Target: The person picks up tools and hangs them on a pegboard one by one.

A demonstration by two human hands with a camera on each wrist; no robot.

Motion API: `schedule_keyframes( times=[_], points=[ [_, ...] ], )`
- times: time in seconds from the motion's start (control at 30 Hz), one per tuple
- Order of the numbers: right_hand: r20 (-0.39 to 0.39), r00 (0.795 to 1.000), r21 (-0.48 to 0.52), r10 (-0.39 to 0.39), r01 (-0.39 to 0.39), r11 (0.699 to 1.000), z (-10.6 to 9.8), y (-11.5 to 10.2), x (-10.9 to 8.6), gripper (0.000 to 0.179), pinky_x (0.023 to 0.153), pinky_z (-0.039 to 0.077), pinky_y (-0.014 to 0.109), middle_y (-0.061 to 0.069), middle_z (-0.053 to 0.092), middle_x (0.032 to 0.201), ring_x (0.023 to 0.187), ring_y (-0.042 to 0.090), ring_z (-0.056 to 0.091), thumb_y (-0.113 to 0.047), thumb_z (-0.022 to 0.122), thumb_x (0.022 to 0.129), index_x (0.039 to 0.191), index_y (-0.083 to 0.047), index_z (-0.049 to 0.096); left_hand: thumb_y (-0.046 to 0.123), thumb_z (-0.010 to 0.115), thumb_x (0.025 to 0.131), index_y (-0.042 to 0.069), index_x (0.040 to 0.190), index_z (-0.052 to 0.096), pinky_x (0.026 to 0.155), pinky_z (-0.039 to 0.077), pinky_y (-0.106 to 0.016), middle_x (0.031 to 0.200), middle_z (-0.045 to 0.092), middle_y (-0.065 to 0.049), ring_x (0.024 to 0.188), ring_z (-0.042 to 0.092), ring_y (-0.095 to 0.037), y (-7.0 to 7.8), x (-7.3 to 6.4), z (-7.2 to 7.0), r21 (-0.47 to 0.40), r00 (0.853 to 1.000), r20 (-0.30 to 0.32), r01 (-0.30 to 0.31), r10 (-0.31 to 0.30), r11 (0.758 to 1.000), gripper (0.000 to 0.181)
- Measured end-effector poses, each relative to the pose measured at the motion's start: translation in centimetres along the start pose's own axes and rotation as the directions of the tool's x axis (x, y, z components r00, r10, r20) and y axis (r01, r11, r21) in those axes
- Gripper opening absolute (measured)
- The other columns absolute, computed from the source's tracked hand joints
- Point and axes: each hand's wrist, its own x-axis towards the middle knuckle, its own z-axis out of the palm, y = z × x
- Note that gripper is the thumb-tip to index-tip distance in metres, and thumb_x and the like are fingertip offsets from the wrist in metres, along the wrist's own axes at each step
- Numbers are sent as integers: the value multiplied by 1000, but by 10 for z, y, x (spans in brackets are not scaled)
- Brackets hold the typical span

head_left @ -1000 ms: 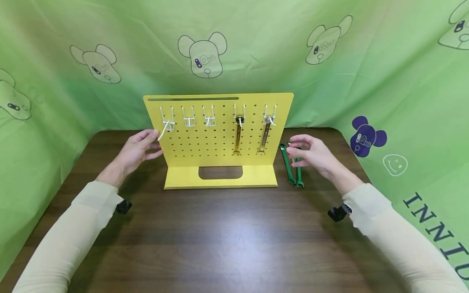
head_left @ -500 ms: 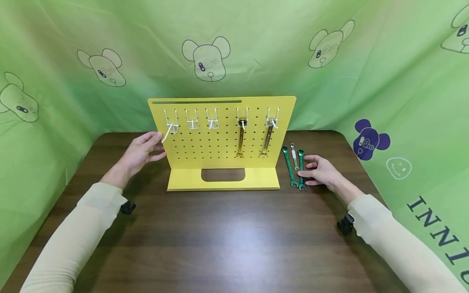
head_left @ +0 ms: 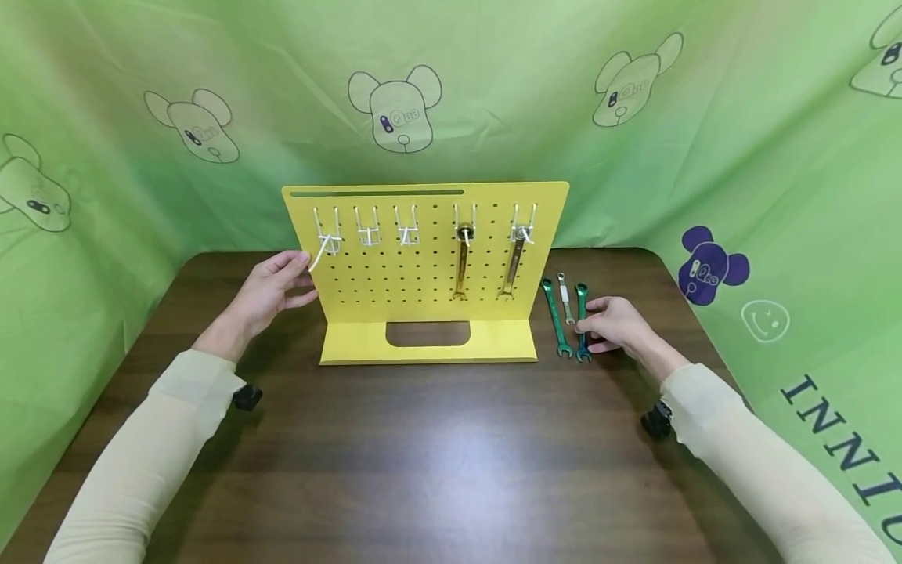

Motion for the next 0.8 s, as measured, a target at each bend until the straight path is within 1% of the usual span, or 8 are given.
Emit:
schedule_keyframes(
  times=[0.07,0.2,0.3,0.43,0.53,0.6,0.7,0.8],
  points=[
    [7,1000,-20,2,-2,1000,-1,-4,0,66,68,60,38,14,52,96,79,20,53,-6,66,82,137,8,31,33,60,93,10,103,63,93,48,-48,108,58,-8,97,59,-25,1,0,1,-5,1000,-8,-1,1,1000,25],
    [27,1000,-74,7,-5,997,-4,-9,-1,66,68,60,38,19,48,109,84,22,54,-8,66,83,136,10,31,33,61,92,11,103,63,93,47,-49,108,59,-7,98,58,-25,2,-1,1,-5,1000,-11,0,0,1000,25],
    [36,999,-88,10,-7,996,-11,-9,1,66,67,60,36,17,48,107,83,22,55,-10,65,84,137,9,31,34,61,92,11,104,63,93,48,-48,108,59,-7,98,58,-25,2,-1,1,-6,1000,-13,0,0,1000,26],
    [89,995,5,42,-42,999,-22,-4,3,72,68,60,35,8,56,90,75,18,58,-8,66,85,142,5,25,34,61,92,10,106,63,93,48,-47,108,59,-7,98,58,-24,2,-1,1,-5,1000,-12,2,-2,1000,28],
    [143,988,73,57,-68,995,-28,0,2,78,72,59,35,3,61,85,73,15,60,-6,67,86,146,3,19,35,60,92,9,108,62,93,48,-48,109,58,-7,96,60,-23,2,0,0,25,1000,-8,-4,4,1000,30],
    [173,983,90,52,-69,994,-32,2,1,80,74,59,35,4,62,89,75,15,60,-7,68,87,147,3,17,36,61,92,8,109,62,93,49,-47,109,58,-7,93,61,-22,2,1,0,42,1000,-9,-8,8,999,32],
    [216,976,107,26,-50,993,-37,3,-3,79,78,58,37,7,60,100,81,17,60,-8,66,89,147,4,14,37,61,91,8,108,62,91,51,-46,108,58,-6,91,61,-20,2,1,-1,55,1000,-14,-7,8,998,34],
    [253,967,125,-4,-29,992,-42,0,-10,74,81,57,41,12,55,109,87,21,61,-7,65,90,145,5,16,38,62,91,9,107,62,91,51,-46,106,57,-5,91,61,-20,2,1,-1,47,1000,-10,-2,2,999,33]
  ],
)
